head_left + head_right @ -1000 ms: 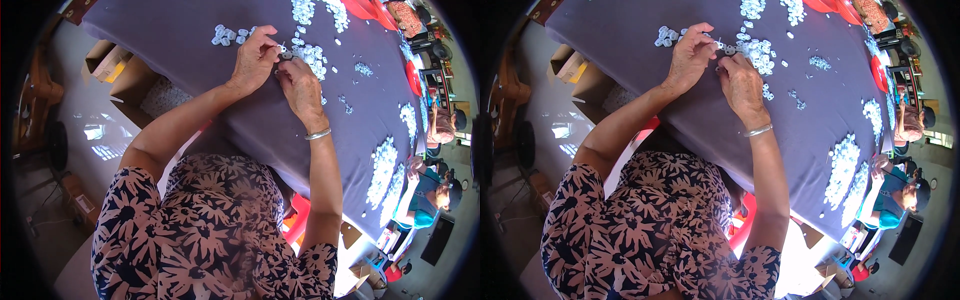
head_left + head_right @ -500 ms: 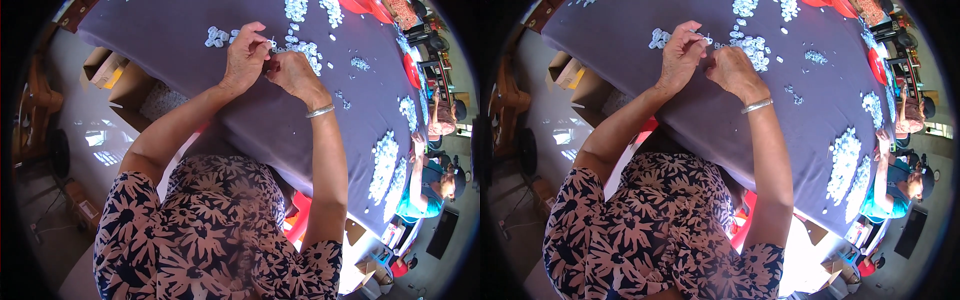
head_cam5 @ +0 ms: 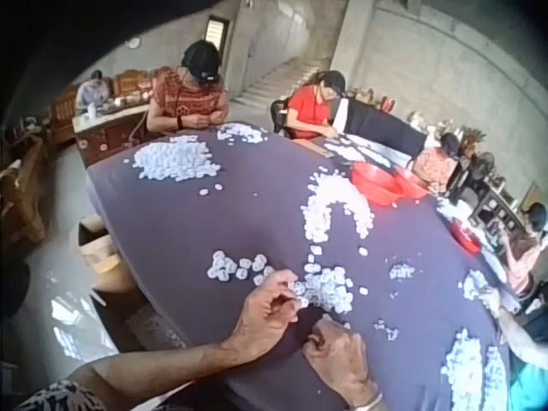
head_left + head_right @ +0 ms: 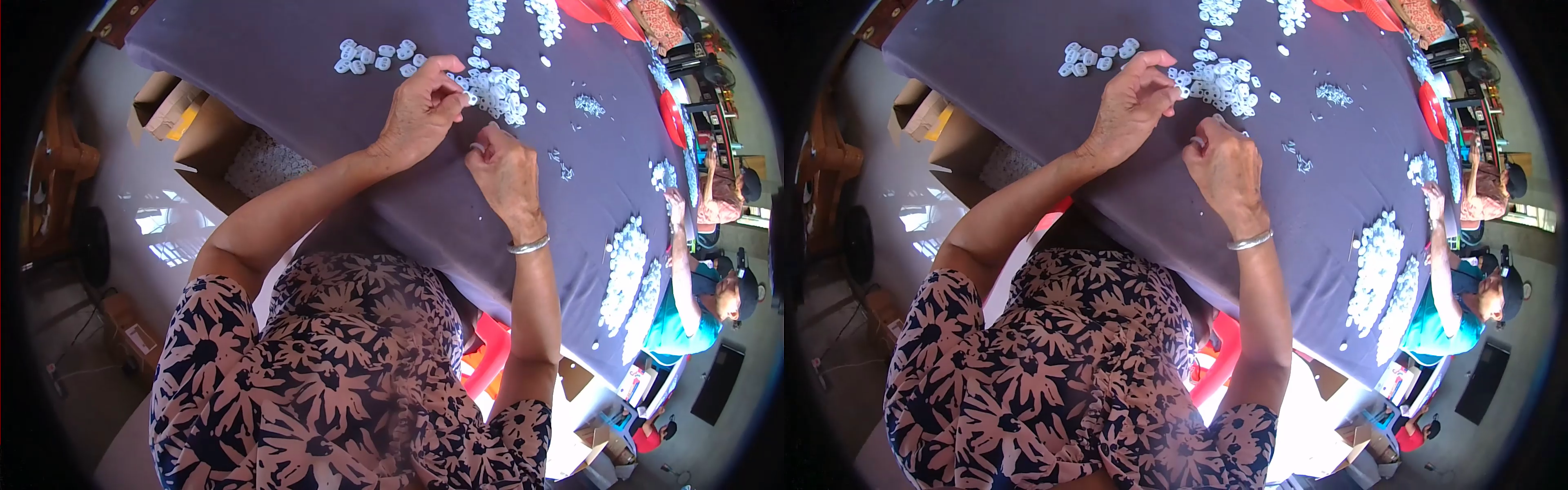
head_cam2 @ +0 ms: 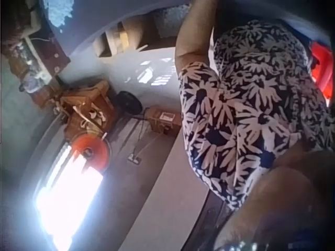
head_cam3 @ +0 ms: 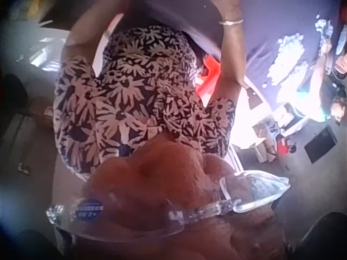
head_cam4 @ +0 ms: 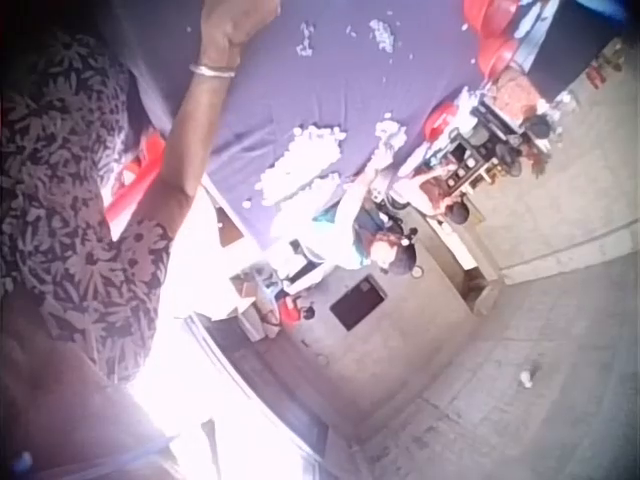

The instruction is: The person assembles small plastic components by hand, picking up plastic pieces and pins, inserting the pins into the pieces, and setting the completed parts on the table.

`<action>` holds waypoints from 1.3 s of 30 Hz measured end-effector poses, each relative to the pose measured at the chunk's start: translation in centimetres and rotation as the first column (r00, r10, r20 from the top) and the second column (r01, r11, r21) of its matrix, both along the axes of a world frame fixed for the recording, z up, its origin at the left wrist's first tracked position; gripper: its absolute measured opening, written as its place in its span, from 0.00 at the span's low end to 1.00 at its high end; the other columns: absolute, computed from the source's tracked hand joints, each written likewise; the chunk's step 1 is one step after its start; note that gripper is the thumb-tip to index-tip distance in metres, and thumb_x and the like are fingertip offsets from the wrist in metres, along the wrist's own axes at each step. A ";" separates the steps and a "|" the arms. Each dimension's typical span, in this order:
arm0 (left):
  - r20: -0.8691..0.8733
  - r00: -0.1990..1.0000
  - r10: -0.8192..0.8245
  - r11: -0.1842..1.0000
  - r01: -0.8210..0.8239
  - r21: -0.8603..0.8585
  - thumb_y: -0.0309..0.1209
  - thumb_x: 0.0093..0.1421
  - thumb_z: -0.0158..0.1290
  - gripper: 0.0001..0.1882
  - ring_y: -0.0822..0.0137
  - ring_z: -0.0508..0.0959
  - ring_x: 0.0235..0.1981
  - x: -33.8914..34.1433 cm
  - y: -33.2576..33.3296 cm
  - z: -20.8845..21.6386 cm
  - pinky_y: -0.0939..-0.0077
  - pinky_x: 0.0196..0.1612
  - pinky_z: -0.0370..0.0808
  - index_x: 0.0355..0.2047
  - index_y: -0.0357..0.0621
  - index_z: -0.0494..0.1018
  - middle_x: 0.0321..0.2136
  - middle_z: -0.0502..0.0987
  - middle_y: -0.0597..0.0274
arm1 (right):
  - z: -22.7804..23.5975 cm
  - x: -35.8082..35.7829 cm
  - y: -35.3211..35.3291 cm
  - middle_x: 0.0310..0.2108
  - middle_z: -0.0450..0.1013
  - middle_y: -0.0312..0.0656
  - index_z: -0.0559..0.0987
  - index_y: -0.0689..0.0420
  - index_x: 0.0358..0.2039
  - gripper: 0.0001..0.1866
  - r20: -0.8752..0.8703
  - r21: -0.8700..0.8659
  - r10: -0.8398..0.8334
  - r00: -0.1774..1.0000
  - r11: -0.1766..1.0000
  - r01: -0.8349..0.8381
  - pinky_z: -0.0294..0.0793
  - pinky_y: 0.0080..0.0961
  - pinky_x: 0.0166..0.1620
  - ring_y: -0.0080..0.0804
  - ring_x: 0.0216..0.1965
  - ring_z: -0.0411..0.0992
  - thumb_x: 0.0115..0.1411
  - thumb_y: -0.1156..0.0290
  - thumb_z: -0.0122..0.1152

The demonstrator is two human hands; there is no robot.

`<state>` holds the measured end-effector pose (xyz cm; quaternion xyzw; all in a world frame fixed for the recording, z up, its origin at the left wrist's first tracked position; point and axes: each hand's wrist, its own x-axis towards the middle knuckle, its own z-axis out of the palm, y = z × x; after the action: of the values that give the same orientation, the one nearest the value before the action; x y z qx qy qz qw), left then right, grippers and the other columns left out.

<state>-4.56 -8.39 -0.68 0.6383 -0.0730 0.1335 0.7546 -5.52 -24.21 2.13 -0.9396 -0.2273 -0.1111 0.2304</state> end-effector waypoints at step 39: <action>-0.047 0.957 -0.285 0.907 0.285 0.311 0.20 0.57 0.49 0.21 0.78 0.72 0.27 -2.0 -2.0 -0.5 0.83 0.33 0.71 0.51 0.39 0.60 0.26 0.72 0.65 | -0.1 0.2 -3.5 0.21 0.68 0.30 0.78 0.60 0.32 0.06 -0.602 0.727 0.263 0.754 0.571 0.381 0.58 0.10 0.20 0.11 0.20 0.60 0.58 0.71 0.59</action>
<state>-6.57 -10.36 -1.14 0.7329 -0.1854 0.0085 0.6545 -5.28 -27.76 2.06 -0.7061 -0.0194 0.1238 0.6969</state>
